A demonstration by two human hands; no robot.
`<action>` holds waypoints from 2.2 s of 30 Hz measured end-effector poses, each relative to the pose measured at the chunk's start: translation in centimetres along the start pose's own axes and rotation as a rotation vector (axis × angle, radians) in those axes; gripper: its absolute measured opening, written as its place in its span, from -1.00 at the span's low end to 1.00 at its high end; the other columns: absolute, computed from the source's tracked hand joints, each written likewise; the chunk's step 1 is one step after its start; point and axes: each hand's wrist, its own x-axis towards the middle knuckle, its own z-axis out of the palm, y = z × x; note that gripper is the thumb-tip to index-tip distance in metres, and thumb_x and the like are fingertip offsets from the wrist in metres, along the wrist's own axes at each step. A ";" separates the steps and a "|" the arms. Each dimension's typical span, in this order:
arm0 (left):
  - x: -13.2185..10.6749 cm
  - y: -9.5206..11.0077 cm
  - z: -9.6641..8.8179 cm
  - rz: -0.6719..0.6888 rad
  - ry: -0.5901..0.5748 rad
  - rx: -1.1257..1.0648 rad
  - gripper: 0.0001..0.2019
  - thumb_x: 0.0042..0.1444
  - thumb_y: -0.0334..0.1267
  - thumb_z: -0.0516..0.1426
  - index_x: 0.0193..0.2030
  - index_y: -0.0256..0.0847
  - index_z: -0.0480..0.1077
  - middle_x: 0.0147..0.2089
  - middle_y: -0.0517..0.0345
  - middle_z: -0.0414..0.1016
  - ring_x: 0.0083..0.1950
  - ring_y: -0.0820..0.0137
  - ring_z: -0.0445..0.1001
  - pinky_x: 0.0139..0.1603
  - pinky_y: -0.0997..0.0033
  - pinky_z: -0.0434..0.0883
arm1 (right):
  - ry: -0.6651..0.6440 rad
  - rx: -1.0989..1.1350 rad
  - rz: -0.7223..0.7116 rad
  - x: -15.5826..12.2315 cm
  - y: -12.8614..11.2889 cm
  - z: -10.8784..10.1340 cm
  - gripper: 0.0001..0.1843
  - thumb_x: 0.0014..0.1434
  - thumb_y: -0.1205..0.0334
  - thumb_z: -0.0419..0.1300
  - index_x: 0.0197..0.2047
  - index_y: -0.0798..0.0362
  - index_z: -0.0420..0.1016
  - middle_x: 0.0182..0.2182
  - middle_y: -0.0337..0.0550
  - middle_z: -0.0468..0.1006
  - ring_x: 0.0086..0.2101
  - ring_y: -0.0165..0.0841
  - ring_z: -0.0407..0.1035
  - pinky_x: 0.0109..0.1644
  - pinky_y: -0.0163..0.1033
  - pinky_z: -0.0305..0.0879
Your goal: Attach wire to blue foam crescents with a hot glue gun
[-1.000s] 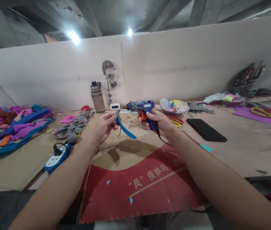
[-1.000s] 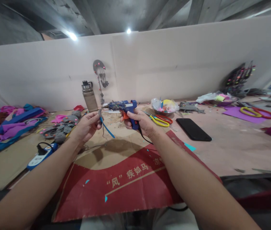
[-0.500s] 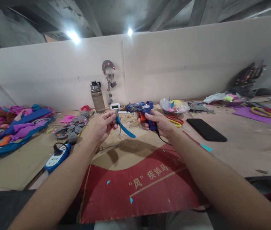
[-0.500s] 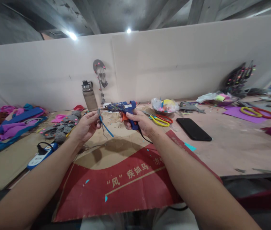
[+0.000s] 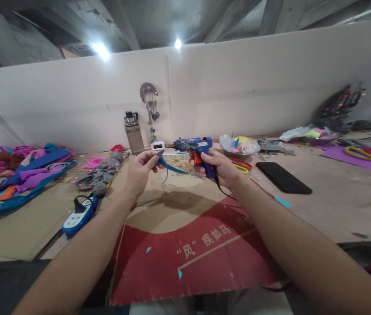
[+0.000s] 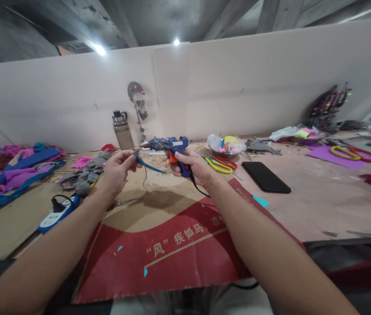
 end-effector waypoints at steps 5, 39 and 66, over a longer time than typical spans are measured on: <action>-0.6 0.7 0.0 0.333 0.181 0.393 -0.87 0.06 -0.23 0.18 -0.25 -0.15 0.49 -0.25 0.09 0.52 -0.21 0.40 0.44 -0.12 0.42 0.33 | -0.010 -0.003 0.002 0.0 0.1 -0.1 -0.82 0.07 0.19 0.20 -0.27 0.08 0.35 -0.37 -0.17 0.41 -0.55 -0.51 0.14 -0.51 -0.32 0.05; -0.1 0.9 -0.7 0.808 0.238 0.709 -0.89 0.11 -0.34 0.15 -0.23 -0.17 0.47 -0.18 0.08 0.55 -0.10 0.39 0.49 0.02 0.30 0.38 | -0.002 0.020 -0.010 0.1 0.3 -0.1 -0.82 0.07 0.21 0.22 -0.26 0.10 0.39 -0.38 -0.16 0.44 -0.56 -0.53 0.16 -0.52 -0.34 0.07; 0.1 0.1 -0.5 0.645 0.219 0.553 -0.90 0.08 -0.27 0.17 -0.25 -0.17 0.48 -0.20 0.10 0.55 -0.13 0.39 0.51 -0.01 0.28 0.43 | -0.051 0.012 -0.011 0.1 0.6 -0.2 -0.83 0.11 0.22 0.18 -0.22 0.10 0.38 -0.37 -0.15 0.44 -0.55 -0.52 0.16 -0.50 -0.34 0.09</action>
